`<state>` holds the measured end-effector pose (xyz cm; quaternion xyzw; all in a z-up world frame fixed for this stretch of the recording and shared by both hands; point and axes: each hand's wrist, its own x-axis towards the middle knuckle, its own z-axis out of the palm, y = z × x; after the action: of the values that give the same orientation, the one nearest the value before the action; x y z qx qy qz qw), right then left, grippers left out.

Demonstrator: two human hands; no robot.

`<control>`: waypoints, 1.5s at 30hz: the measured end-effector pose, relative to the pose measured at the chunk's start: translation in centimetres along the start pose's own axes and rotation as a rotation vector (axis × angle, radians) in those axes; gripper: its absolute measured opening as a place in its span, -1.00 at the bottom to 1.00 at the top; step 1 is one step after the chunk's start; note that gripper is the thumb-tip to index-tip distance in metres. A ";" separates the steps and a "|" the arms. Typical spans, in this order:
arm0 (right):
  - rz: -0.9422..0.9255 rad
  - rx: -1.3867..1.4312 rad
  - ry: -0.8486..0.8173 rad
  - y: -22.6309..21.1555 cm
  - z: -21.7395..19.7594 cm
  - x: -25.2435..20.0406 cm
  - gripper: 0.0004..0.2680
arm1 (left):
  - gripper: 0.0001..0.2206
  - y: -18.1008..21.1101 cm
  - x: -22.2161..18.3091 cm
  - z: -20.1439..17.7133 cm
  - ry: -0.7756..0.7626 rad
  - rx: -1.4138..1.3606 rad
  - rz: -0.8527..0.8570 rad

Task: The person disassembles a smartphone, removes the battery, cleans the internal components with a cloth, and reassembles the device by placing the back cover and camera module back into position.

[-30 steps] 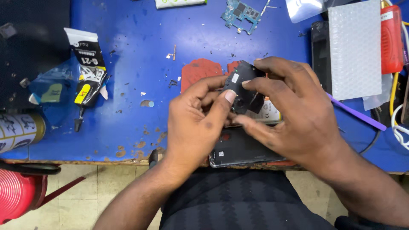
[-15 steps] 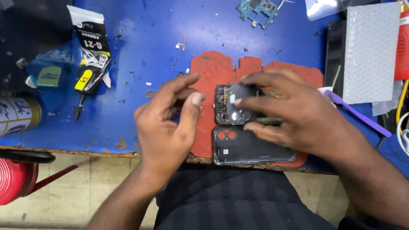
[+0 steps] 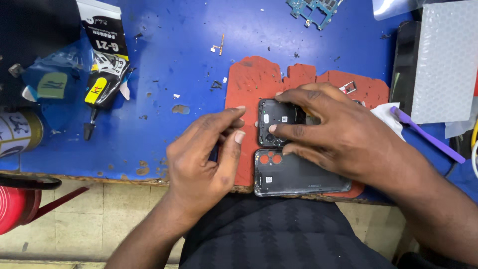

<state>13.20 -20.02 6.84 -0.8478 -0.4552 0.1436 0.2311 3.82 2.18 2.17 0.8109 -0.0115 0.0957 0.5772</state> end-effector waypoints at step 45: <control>0.075 -0.025 0.104 -0.9 1.1 0.2 -0.78 | -0.47 0.2 2.0 0.8 -0.373 0.238 0.150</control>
<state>12.17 -19.16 6.38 -0.8733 -0.4122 0.1024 0.2385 5.86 1.51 2.38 0.8737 -0.1670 -0.0124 0.4568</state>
